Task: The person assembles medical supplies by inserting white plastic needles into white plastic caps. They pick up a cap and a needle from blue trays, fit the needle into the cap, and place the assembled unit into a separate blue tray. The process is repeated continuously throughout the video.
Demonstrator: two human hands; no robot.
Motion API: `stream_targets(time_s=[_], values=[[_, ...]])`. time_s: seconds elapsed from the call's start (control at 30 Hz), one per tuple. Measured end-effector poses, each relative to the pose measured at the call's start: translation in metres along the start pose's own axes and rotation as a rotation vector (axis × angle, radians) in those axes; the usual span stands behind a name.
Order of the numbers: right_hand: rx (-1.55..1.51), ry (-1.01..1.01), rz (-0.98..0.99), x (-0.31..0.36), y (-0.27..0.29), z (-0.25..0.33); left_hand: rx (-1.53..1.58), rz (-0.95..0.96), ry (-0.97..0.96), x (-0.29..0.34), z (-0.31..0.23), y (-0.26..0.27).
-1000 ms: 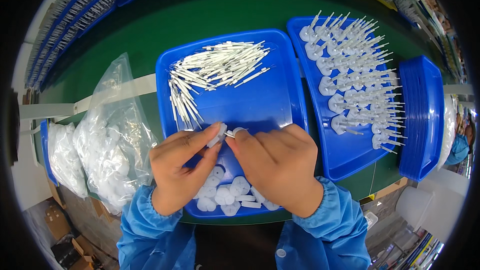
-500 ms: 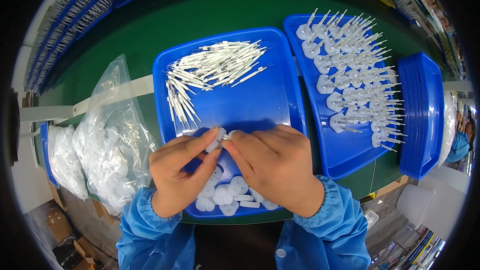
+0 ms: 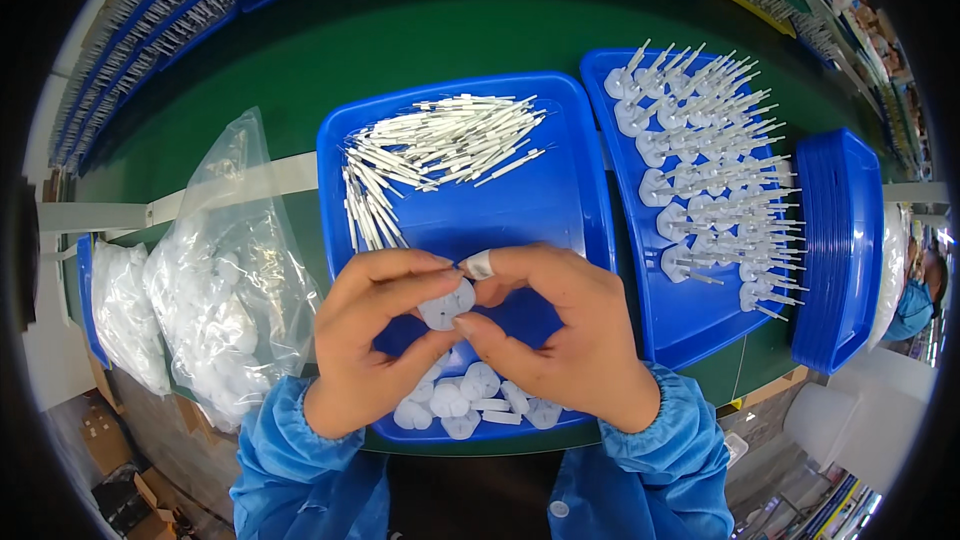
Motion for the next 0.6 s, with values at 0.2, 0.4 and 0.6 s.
stream_targets(time_s=[0.2, 0.4, 0.6], values=[[-0.177, -0.129, 0.012, 0.005, -0.002, -0.012, 0.113, 0.030, 0.073, 0.002, 0.003, -0.001], [-0.384, -0.264, 0.059, 0.006, -0.006, -0.020, 0.028, 0.070, 0.005, 0.001, 0.000, -0.004], [-0.382, -0.312, 0.106, 0.014, -0.004, -0.014, -0.029, 0.090, -0.100, 0.001, -0.006, -0.003]])
Point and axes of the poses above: each hand's wrist, its own x-axis away from the middle knuckle, its own y-axis out of the back of the hand, z = x × y, the point moved 7 cm from there along -x, towards the middle knuckle, and after that the axes turned 1 degree about y, right-handed, at the moved point
